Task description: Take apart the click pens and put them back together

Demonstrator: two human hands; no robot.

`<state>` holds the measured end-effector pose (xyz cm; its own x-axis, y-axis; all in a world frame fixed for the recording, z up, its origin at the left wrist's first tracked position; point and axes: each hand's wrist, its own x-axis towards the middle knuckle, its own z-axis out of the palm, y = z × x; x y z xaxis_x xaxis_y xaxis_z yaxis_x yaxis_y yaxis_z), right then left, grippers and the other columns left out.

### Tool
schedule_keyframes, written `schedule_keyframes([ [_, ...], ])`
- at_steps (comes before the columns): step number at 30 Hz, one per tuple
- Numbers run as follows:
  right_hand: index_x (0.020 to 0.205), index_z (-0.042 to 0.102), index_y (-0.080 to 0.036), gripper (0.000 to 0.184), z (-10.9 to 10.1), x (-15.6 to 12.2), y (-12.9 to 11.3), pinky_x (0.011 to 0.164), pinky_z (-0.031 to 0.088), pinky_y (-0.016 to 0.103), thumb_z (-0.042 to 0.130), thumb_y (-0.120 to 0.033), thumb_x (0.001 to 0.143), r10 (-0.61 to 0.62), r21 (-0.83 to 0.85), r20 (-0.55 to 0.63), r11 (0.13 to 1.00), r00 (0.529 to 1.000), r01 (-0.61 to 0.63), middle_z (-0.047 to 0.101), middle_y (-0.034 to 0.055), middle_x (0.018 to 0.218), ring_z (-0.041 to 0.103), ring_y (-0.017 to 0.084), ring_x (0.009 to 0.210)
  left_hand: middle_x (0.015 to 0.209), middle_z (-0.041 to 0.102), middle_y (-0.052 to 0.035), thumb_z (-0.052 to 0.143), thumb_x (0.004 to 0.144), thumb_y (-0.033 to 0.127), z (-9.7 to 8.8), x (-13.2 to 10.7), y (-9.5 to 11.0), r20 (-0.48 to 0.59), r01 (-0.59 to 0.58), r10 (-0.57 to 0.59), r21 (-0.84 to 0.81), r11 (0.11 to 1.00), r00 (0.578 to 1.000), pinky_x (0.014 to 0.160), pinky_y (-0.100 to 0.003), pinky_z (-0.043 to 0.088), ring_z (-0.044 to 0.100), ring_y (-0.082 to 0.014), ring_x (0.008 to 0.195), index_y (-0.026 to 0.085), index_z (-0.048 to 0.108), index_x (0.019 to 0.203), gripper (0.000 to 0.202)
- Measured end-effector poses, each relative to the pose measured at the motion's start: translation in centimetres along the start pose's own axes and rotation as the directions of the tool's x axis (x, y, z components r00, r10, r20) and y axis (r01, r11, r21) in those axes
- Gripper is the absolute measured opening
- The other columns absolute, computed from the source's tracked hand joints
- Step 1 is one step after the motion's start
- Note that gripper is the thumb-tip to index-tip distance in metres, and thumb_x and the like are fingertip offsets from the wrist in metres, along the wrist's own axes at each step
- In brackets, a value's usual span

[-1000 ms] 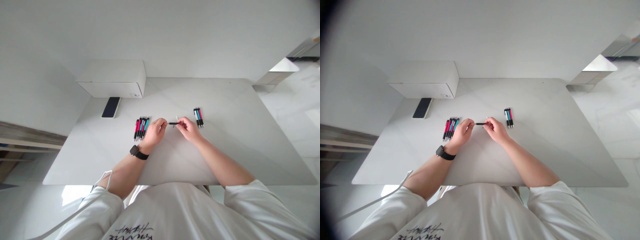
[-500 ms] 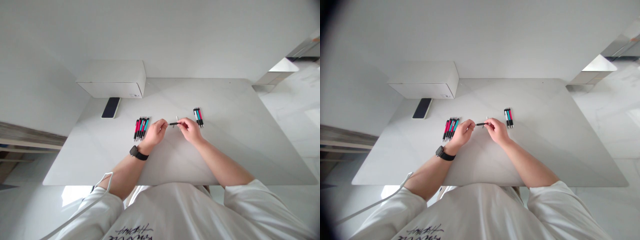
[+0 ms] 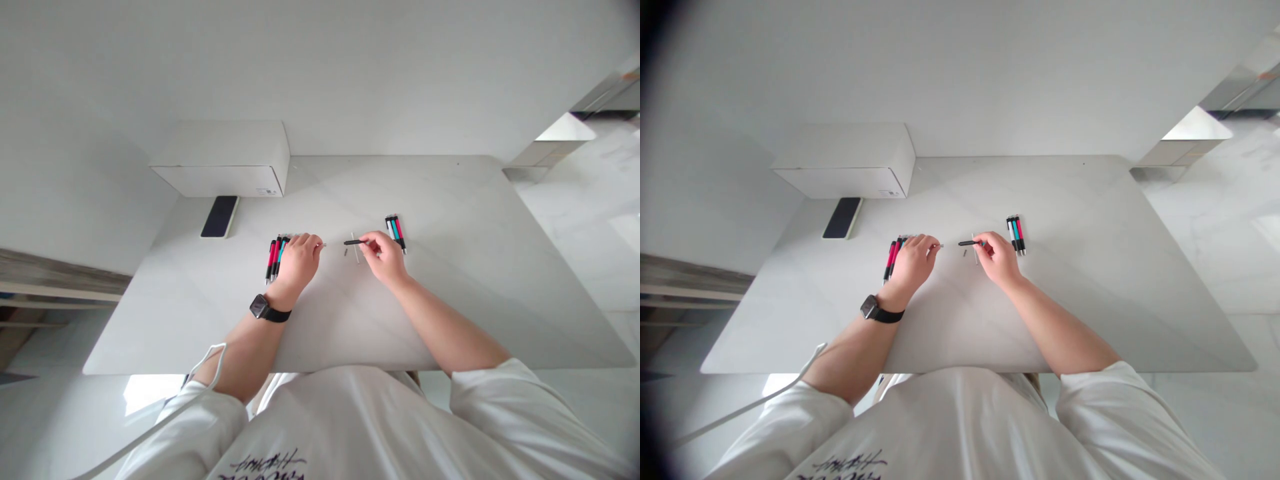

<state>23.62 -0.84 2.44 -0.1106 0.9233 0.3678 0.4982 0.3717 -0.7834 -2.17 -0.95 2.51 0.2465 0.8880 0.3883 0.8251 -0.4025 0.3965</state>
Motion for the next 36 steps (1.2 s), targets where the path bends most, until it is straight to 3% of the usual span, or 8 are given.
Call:
schedule_keyframes([
  [15, 0.106, 0.069, -0.026, 0.021, 0.0, 0.1, 0.5, 0.071, 0.052, 0.035, 0.058, -0.043, 0.101, 0.003, -0.015, 0.002, 1.0, 1.0, -0.003, 0.073, 0.0067, 0.099, 0.064, 0.02, 0.074, 0.091, 0.069, -0.0094, 0.06, 0.096, 0.017, 0.8, -0.8, -0.6, 0.062, 0.04, -0.052, 0.181, 0.983, 0.997, 0.077, -0.042, 0.043, 0.065, -0.0292, 0.085, 0.024, 0.069, 0.095, 0.012],
  [22, 0.106, 0.069, -0.025, 0.019, -0.1, 0.2, 0.6, 0.071, 0.052, 0.034, 0.058, -0.039, 0.1, 0.0, -0.027, 0.017, 1.0, 1.0, 0.0, 0.074, 0.0067, 0.098, 0.064, 0.02, 0.075, 0.093, 0.07, -0.0102, 0.057, 0.097, 0.018, 1.1, -0.8, -0.6, 0.08, 0.06, -0.076, 0.18, 0.982, 0.994, 0.081, -0.044, 0.043, 0.066, -0.0305, 0.088, 0.024, 0.071, 0.096, 0.015],
  [31, 0.106, 0.069, -0.024, 0.014, 0.1, 0.4, 1.2, 0.068, 0.051, 0.03, 0.06, -0.033, 0.1, -0.078, -0.032, 0.005, 0.996, 0.997, 0.078, 0.074, 0.0041, 0.098, 0.063, 0.016, 0.071, 0.104, 0.072, -0.0093, 0.055, 0.1, 0.024, 0.0, -0.4, 0.3, 0.192, 0.154, -0.207, 0.259, 0.954, 0.959, 0.09, -0.041, 0.045, 0.067, -0.0286, 0.103, 0.024, 0.071, 0.103, 0.015],
  [36, 0.106, 0.07, -0.024, 0.015, -0.3, 0.6, 1.4, 0.067, 0.051, 0.03, 0.062, -0.035, 0.099, -0.052, -0.026, -0.021, 0.998, 0.998, 0.052, 0.073, 0.0036, 0.096, 0.063, 0.016, 0.071, 0.11, 0.072, -0.0107, 0.061, 0.099, 0.029, -0.4, -0.4, 0.8, 0.165, 0.164, -0.211, 0.263, 0.951, 0.963, 0.091, -0.043, 0.045, 0.066, -0.0309, 0.106, 0.024, 0.068, 0.116, 0.019],
])
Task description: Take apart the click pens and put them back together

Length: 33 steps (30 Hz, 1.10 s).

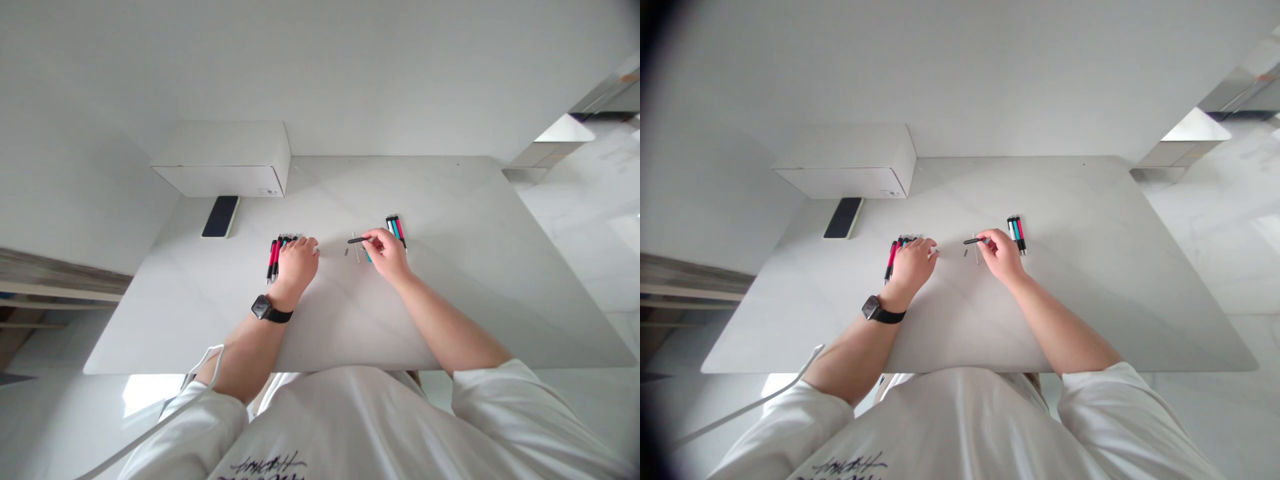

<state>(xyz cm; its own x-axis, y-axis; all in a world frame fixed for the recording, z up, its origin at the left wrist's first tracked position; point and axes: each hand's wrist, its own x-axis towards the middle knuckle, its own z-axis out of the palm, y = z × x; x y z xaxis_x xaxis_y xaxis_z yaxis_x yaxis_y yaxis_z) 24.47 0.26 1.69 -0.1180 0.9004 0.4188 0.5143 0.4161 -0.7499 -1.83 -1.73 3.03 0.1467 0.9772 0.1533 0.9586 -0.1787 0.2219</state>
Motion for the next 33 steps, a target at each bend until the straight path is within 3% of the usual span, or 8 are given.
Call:
schedule_keyframes([
  [4, 0.105, 0.071, -0.024, 0.016, -0.4, 0.6, 0.2, 0.065, 0.053, 0.029, 0.064, -0.036, 0.098, 0.036, 0.06, -0.001, 0.998, 0.999, -0.035, 0.072, 0.0042, 0.101, 0.064, 0.016, 0.074, 0.107, 0.071, -0.0112, 0.048, 0.107, 0.029, -0.5, -0.2, 0.8, -0.125, -0.056, 0.045, -0.082, 0.995, 0.991, 0.091, -0.041, 0.045, 0.065, -0.0292, 0.103, 0.023, 0.063, 0.123, 0.023],
  [7, 0.105, 0.073, -0.024, 0.016, -0.7, 1.5, -0.1, 0.07, 0.054, 0.03, 0.064, -0.036, 0.098, 0.011, 0.055, 0.049, 0.998, 0.999, -0.014, 0.071, 0.0054, 0.107, 0.065, 0.017, 0.079, 0.102, 0.067, -0.0107, 0.037, 0.111, 0.031, -0.8, -0.3, 1.4, -0.232, -0.131, 0.079, -0.215, 0.968, 0.97, 0.089, -0.038, 0.046, 0.064, -0.0251, 0.097, 0.021, 0.064, 0.104, 0.029],
  [13, 0.103, 0.079, -0.026, 0.013, 0.2, 4.7, -1.1, 0.081, 0.05, 0.03, 0.068, -0.027, 0.097, -0.046, -0.064, 0.386, 0.995, 0.921, 0.076, 0.073, 0.0039, 0.106, 0.067, 0.017, 0.086, 0.08, 0.062, -0.0069, 0.033, 0.112, 0.039, -0.7, 0.0, 0.8, -0.291, -0.17, 0.049, -0.408, 0.897, 0.956, 0.078, -0.034, 0.045, 0.061, -0.0202, 0.078, 0.022, 0.055, 0.077, 0.045],
  [20, 0.097, 0.083, -0.029, 0.016, 3.9, 8.8, -0.6, 0.078, 0.045, 0.028, 0.07, -0.019, 0.091, -0.023, -0.189, 0.669, 0.961, 0.743, 0.201, 0.074, 0.0028, 0.102, 0.065, 0.016, 0.083, 0.069, 0.059, 0.0009, 0.037, 0.111, 0.036, -0.3, 0.3, -0.2, -0.287, -0.047, -0.115, -0.504, 0.862, 0.951, 0.062, -0.027, 0.038, 0.055, -0.0154, 0.06, 0.021, 0.063, 0.119, 0.031],
  [24, 0.095, 0.084, -0.03, 0.018, 5.0, 9.5, -0.1, 0.075, 0.043, 0.028, 0.069, -0.021, 0.092, 0.022, -0.241, 0.708, 0.947, 0.706, 0.213, 0.074, 0.0032, 0.105, 0.065, 0.016, 0.08, 0.067, 0.058, 0.0009, 0.037, 0.111, 0.033, -0.4, 0.1, -0.1, -0.317, -0.074, -0.098, -0.491, 0.868, 0.943, 0.062, -0.027, 0.039, 0.056, -0.0159, 0.059, 0.019, 0.06, 0.131, 0.034],
  [29, 0.096, 0.083, -0.029, 0.017, 5.2, 9.7, 0.1, 0.077, 0.044, 0.027, 0.071, -0.02, 0.089, 0.031, -0.253, 0.688, 0.947, 0.725, 0.199, 0.075, 0.0032, 0.106, 0.065, 0.017, 0.083, 0.082, 0.067, -0.0031, 0.035, 0.11, 0.029, -0.3, 0.0, 0.2, -0.326, -0.129, -0.06, -0.528, 0.84, 0.943, 0.069, -0.027, 0.045, 0.063, -0.0167, 0.071, 0.019, 0.054, 0.135, 0.033],
  [31, 0.1, 0.08, -0.027, 0.016, 4.5, 9.8, -0.2, 0.078, 0.043, 0.027, 0.069, -0.022, 0.09, -0.007, -0.215, 0.635, 0.959, 0.773, 0.185, 0.075, 0.0031, 0.103, 0.065, 0.017, 0.087, 0.087, 0.068, -0.004, 0.038, 0.109, 0.029, -0.2, 0.0, 0.3, -0.329, -0.139, -0.05, -0.528, 0.837, 0.943, 0.071, -0.028, 0.045, 0.063, -0.0173, 0.074, 0.02, 0.055, 0.131, 0.029],
  [33, 0.101, 0.077, -0.025, 0.014, 3.3, 9.8, -0.7, 0.076, 0.042, 0.027, 0.066, -0.028, 0.095, -0.019, -0.185, 0.545, 0.972, 0.839, 0.142, 0.074, 0.002, 0.095, 0.064, 0.016, 0.083, 0.081, 0.065, -0.0036, 0.041, 0.108, 0.032, -0.3, 0.0, 0.3, -0.326, -0.153, -0.016, -0.484, 0.862, 0.945, 0.074, -0.03, 0.044, 0.061, -0.0186, 0.074, 0.022, 0.061, 0.109, 0.022],
])
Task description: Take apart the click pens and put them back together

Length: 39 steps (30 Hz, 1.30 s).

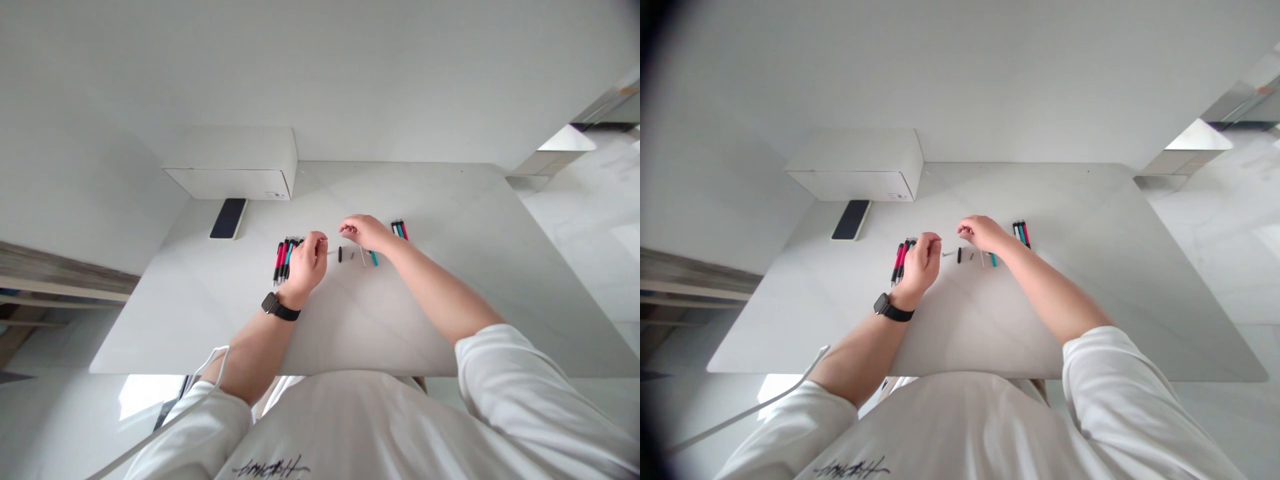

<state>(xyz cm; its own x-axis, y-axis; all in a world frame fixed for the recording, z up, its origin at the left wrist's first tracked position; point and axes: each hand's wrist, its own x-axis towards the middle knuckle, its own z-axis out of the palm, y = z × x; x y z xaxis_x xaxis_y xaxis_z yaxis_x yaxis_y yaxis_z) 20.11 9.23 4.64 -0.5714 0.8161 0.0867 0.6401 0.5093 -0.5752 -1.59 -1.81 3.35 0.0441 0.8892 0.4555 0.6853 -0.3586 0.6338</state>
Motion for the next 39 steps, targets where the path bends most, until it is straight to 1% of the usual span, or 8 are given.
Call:
schedule_keyframes([
  [6, 0.077, 0.068, -0.02, 0.04, -2.9, -5.0, -1.7, 0.062, 0.035, 0.028, 0.058, -0.052, 0.1, 0.142, 0.113, -0.13, 0.985, 0.981, -0.127, 0.059, -0.0026, 0.061, 0.051, 0.013, 0.061, 0.069, 0.055, -0.0055, 0.042, 0.106, 0.037, 0.0, 0.2, 0.3, 0.205, -0.181, 0.179, -0.013, 0.983, 0.962, 0.082, -0.039, 0.044, 0.055, -0.0208, 0.075, 0.022, 0.044, 0.061, 0.048],
  [9, 0.075, 0.067, -0.021, 0.049, -3.0, -8.7, -2.6, 0.057, 0.037, 0.027, 0.054, -0.059, 0.101, 0.173, 0.291, 0.028, 0.941, 0.985, -0.173, 0.054, -0.0029, 0.053, 0.051, 0.013, 0.052, 0.069, 0.054, -0.0047, 0.039, 0.107, 0.042, 0.2, 0.0, 1.0, 0.39, -0.168, 0.21, -0.139, 0.976, 0.896, 0.073, -0.035, 0.044, 0.052, -0.0185, 0.069, 0.022, 0.044, 0.061, 0.051],
  [12, 0.085, 0.069, -0.022, 0.043, -2.0, -12.0, -3.0, 0.058, 0.043, 0.027, 0.055, -0.059, 0.101, 0.133, 0.479, 0.179, 0.854, 0.975, -0.204, 0.056, -0.0031, 0.055, 0.056, 0.014, 0.053, 0.061, 0.049, 0.0, 0.038, 0.108, 0.049, 0.6, -0.7, 2.1, 0.613, -0.067, 0.211, -0.25, 0.966, 0.762, 0.061, -0.031, 0.039, 0.046, -0.0146, 0.059, 0.021, 0.05, 0.066, 0.052],
  [16, 0.082, 0.069, -0.021, 0.038, 0.4, -14.5, -2.1, 0.055, 0.038, 0.026, 0.057, -0.052, 0.101, 0.081, 0.534, 0.197, 0.827, 0.977, -0.176, 0.056, -0.0032, 0.058, 0.05, 0.013, 0.053, 0.071, 0.063, 0.0, 0.04, 0.107, 0.044, 1.4, -1.5, 3.1, 0.702, -0.015, 0.229, -0.297, 0.955, 0.674, 0.066, -0.028, 0.043, 0.055, -0.0149, 0.064, 0.022, 0.065, 0.088, 0.038],
  [19, 0.069, 0.062, -0.02, 0.041, 2.2, -14.8, -0.9, 0.055, 0.032, 0.027, 0.056, -0.046, 0.101, 0.075, 0.524, 0.09, 0.844, 0.993, -0.111, 0.049, -0.0041, 0.056, 0.043, 0.012, 0.052, 0.088, 0.072, -0.0024, 0.04, 0.106, 0.032, 1.9, -1.7, 3.0, 0.69, -0.03, 0.22, -0.275, 0.961, 0.69, 0.074, -0.029, 0.047, 0.064, -0.0178, 0.077, 0.024, 0.067, 0.103, 0.028],
  [32, 0.064, 0.051, -0.021, 0.042, 3.0, -14.1, 0.0, 0.059, 0.031, 0.027, 0.055, -0.044, 0.099, -0.007, 0.463, 0.169, 0.883, 0.986, -0.074, 0.043, -0.0045, 0.059, 0.039, 0.012, 0.057, 0.092, 0.075, -0.0033, 0.043, 0.103, 0.025, 2.5, -2.0, 2.9, 0.686, -0.075, 0.197, -0.203, 0.976, 0.701, 0.074, -0.03, 0.048, 0.07, -0.0207, 0.081, 0.027, 0.063, 0.121, 0.027],
  [35, 0.065, 0.053, -0.021, 0.042, 2.9, -13.9, -0.2, 0.059, 0.031, 0.027, 0.055, -0.044, 0.099, 0.005, 0.45, 0.169, 0.889, 0.986, -0.081, 0.043, -0.0047, 0.058, 0.04, 0.012, 0.057, 0.075, 0.069, 0.0001, 0.049, 0.103, 0.031, 2.6, -2.0, 2.8, 0.636, -0.085, 0.146, -0.126, 0.988, 0.758, 0.065, -0.029, 0.042, 0.066, -0.0201, 0.069, 0.026, 0.06, 0.124, 0.024],
  [39, 0.071, 0.063, -0.021, 0.037, 3.0, -14.1, -0.4, 0.059, 0.034, 0.026, 0.058, -0.045, 0.099, 0.011, 0.462, 0.168, 0.882, 0.986, -0.089, 0.052, -0.0035, 0.061, 0.046, 0.013, 0.058, 0.077, 0.068, -0.0001, 0.049, 0.105, 0.036, 1.9, -1.3, 1.7, 0.367, -0.048, 0.031, 0.038, 0.998, 0.93, 0.063, -0.028, 0.039, 0.063, -0.0177, 0.067, 0.025, 0.059, 0.12, 0.02],
])
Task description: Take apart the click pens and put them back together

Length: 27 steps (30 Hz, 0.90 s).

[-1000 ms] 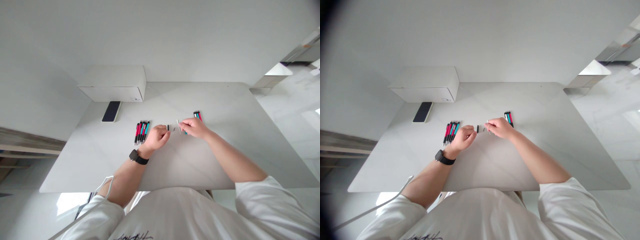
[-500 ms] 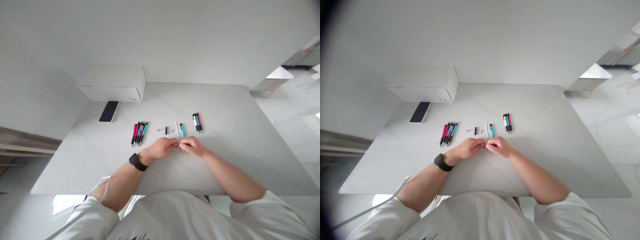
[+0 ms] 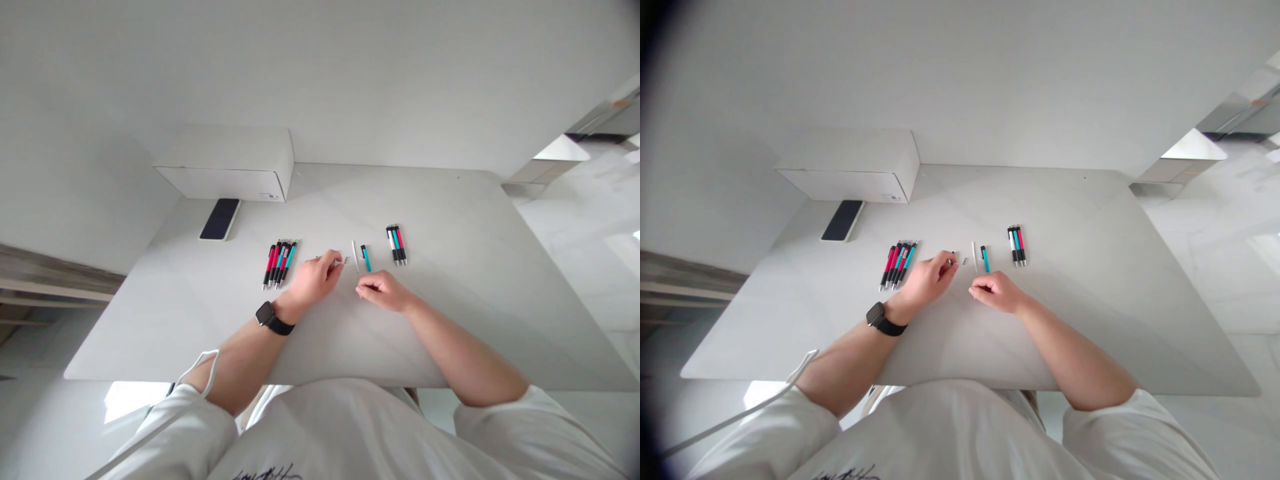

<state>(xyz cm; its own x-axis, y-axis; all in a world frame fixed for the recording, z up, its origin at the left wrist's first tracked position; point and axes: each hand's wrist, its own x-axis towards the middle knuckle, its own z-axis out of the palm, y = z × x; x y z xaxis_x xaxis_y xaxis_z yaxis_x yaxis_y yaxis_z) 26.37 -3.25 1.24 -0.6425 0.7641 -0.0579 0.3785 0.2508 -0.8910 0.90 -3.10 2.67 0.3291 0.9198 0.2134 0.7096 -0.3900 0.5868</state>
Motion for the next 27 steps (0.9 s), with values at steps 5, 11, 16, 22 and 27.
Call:
schedule_keyframes([
  [5, 0.089, 0.07, -0.022, 0.035, -0.1, -0.2, -1.1, 0.057, 0.039, 0.026, 0.054, -0.051, 0.102, 0.039, 0.098, -0.129, 0.995, 0.991, -0.026, 0.06, -0.0016, 0.066, 0.052, 0.014, 0.057, 0.093, 0.069, -0.0067, 0.057, 0.101, 0.033, -1.4, 0.7, -2.4, -0.213, 0.073, -0.029, 0.2, 0.977, 0.977, 0.08, -0.034, 0.047, 0.067, -0.0245, 0.09, 0.022, 0.057, 0.13, 0.031],
  [11, 0.103, 0.072, -0.025, 0.02, -2.6, 2.4, -3.6, 0.075, 0.047, 0.03, 0.055, -0.035, 0.103, -0.178, -0.37, -0.307, 0.927, 0.935, 0.055, 0.072, 0.0045, 0.092, 0.062, 0.018, 0.076, 0.102, 0.07, -0.0123, 0.062, 0.096, 0.028, -0.8, 0.8, -3.5, -0.13, 0.109, -0.063, 0.385, 0.917, 0.99, 0.089, -0.043, 0.046, 0.065, -0.0312, 0.099, 0.022, 0.065, 0.116, 0.021],
  [16, 0.125, 0.072, -0.028, 0.031, -3.2, 7.9, -3.4, 0.081, 0.046, 0.03, 0.055, -0.018, 0.101, -0.164, -0.648, -0.117, 0.76, 0.98, 0.05, 0.072, 0.0064, 0.119, 0.067, 0.02, 0.095, 0.093, 0.069, -0.0119, 0.055, 0.1, 0.022, -0.6, 0.8, -3.8, -0.093, 0.092, -0.058, 0.414, 0.905, 0.994, 0.086, -0.041, 0.044, 0.065, -0.0289, 0.093, 0.02, 0.066, 0.095, 0.012],
  [22, 0.112, 0.079, -0.028, 0.031, -2.6, 12.8, -1.8, 0.076, 0.042, 0.029, 0.058, -0.01, 0.096, -0.136, -0.716, 0.111, 0.676, 0.984, 0.174, 0.072, 0.0054, 0.113, 0.068, 0.02, 0.093, 0.091, 0.07, -0.0088, 0.051, 0.104, 0.024, -1.6, 0.9, -3.1, -0.185, 0.101, -0.049, 0.28, 0.955, 0.982, 0.081, -0.037, 0.044, 0.065, -0.0257, 0.087, 0.021, 0.062, 0.101, 0.011],
  [27, 0.102, 0.078, -0.025, 0.02, -3.0, 12.7, -1.2, 0.079, 0.042, 0.027, 0.062, -0.014, 0.096, -0.147, -0.684, 0.102, 0.708, 0.984, 0.177, 0.072, 0.0051, 0.112, 0.067, 0.019, 0.094, 0.096, 0.071, -0.0087, 0.048, 0.107, 0.027, -1.9, 1.1, -2.6, -0.243, 0.111, -0.057, 0.213, 0.971, 0.968, 0.084, -0.037, 0.045, 0.067, -0.0255, 0.092, 0.022, 0.061, 0.103, 0.015],
])
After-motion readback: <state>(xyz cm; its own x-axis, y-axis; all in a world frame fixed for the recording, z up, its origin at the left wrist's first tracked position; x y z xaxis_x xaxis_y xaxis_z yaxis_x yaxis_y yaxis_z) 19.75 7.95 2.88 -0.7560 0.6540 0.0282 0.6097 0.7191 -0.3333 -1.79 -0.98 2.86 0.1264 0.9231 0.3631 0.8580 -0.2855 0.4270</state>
